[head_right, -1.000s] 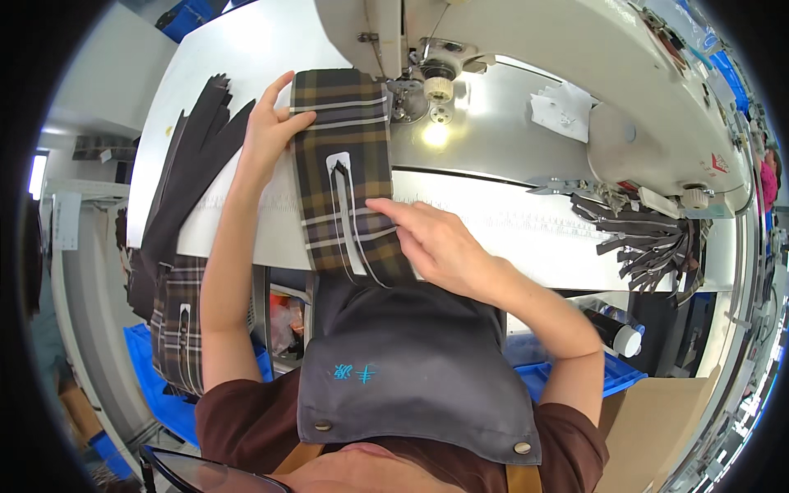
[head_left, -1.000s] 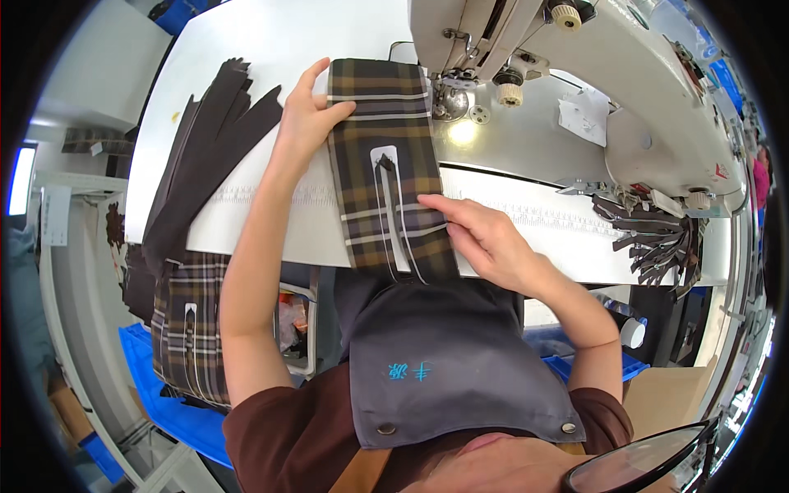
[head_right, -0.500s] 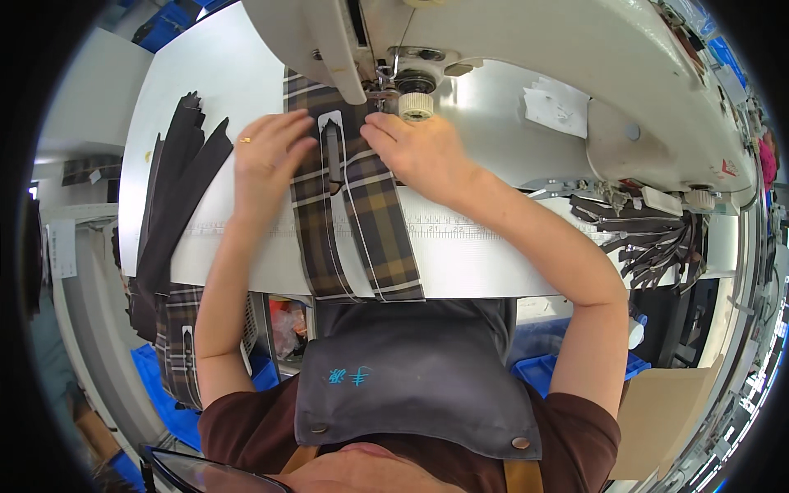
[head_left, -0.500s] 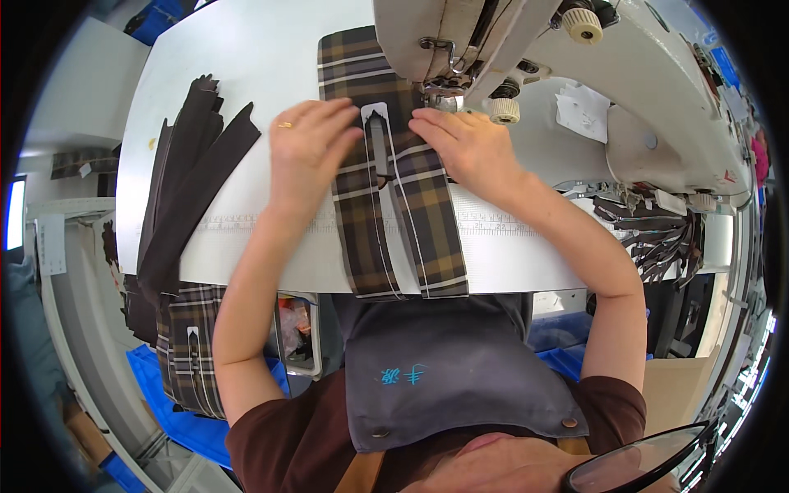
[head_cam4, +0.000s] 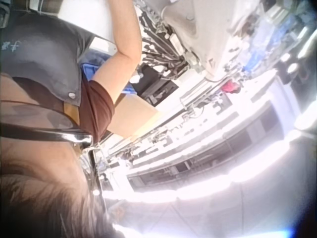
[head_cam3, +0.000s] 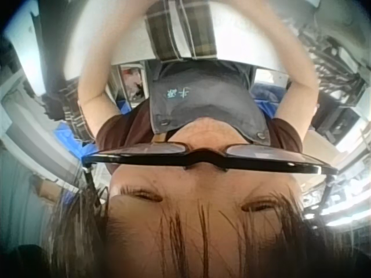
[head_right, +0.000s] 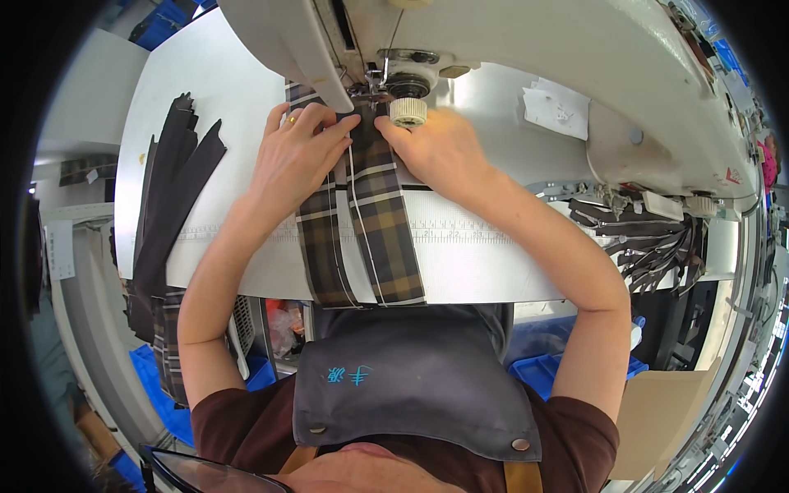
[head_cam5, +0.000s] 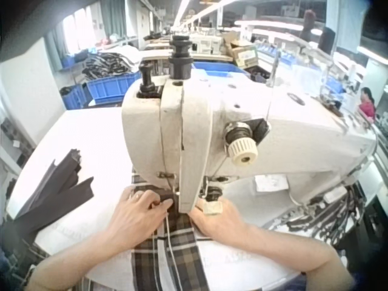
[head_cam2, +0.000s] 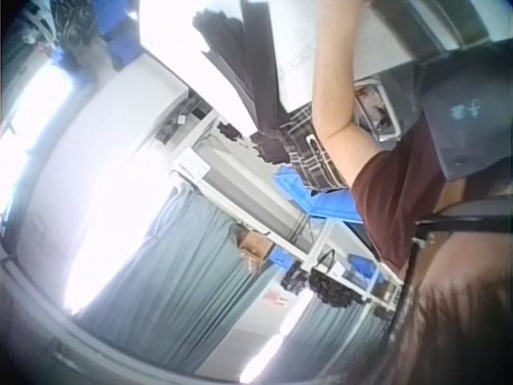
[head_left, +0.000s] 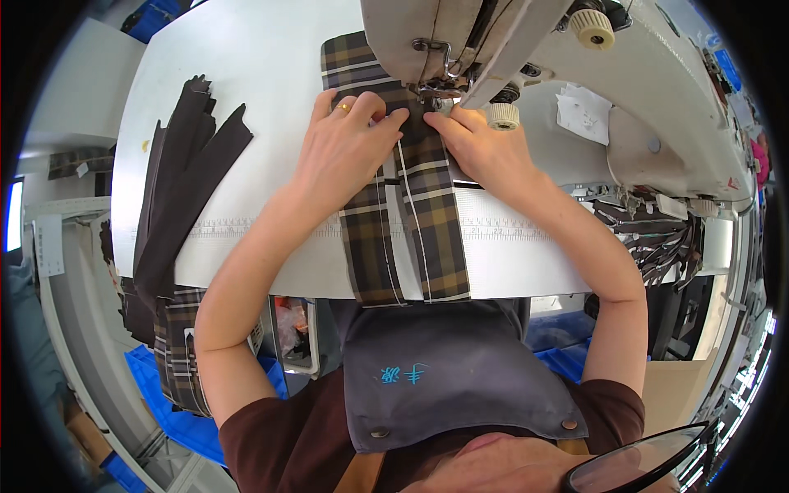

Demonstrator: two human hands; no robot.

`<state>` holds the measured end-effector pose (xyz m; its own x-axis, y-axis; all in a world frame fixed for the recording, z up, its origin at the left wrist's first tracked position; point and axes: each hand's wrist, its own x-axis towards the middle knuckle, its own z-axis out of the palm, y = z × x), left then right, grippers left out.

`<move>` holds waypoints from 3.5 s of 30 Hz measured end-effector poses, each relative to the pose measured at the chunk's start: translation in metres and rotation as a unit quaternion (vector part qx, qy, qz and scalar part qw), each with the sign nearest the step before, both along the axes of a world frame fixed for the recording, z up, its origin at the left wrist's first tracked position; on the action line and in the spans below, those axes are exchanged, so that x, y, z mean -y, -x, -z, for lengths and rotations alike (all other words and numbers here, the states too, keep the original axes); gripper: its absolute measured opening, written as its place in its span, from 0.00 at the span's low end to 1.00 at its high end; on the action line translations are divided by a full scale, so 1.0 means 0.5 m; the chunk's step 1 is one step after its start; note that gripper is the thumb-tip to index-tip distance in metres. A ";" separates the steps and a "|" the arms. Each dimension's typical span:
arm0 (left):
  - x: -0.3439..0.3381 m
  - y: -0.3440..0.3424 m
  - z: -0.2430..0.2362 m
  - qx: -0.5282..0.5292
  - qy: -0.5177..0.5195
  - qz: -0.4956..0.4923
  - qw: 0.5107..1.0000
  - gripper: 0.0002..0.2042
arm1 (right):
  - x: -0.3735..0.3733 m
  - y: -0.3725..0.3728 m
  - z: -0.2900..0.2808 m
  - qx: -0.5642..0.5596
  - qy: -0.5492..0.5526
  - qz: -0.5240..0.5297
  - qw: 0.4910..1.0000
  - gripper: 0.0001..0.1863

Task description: The person sews zippers onto plaid fabric pieces using a sewing machine. They align the zipper with the fabric edge, guide it under the needle, and stitch along the zipper teeth. The person repeats this process for multiple fabric pieces, occasionally adjusting the fabric and zipper alignment.

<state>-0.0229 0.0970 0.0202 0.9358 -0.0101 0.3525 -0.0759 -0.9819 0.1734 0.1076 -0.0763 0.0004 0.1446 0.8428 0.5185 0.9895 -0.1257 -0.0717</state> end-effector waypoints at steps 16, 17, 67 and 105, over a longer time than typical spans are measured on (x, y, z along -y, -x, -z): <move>0.039 0.014 0.021 0.037 0.010 0.019 0.999 0.16 | 0.011 -0.058 -0.016 0.013 0.078 0.047 0.996 0.05; 0.044 0.017 0.019 0.039 -0.003 0.019 0.999 0.17 | 0.007 -0.061 -0.025 0.045 0.079 0.008 0.996 0.05; 0.295 0.022 -0.104 -0.239 0.692 0.148 0.664 0.24 | 0.352 0.122 -0.086 -0.001 -0.173 -0.056 0.983 0.13; 0.050 0.034 -0.016 0.017 0.144 -0.008 0.989 0.12 | 0.058 0.009 -0.025 -0.130 -0.092 -0.074 0.984 0.13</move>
<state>-0.0398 0.0721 0.0283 0.9228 0.1091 0.3695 -0.0720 -0.8933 0.4437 0.1033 -0.1056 0.0130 0.1757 0.7598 0.6259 0.9410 0.0573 -0.3337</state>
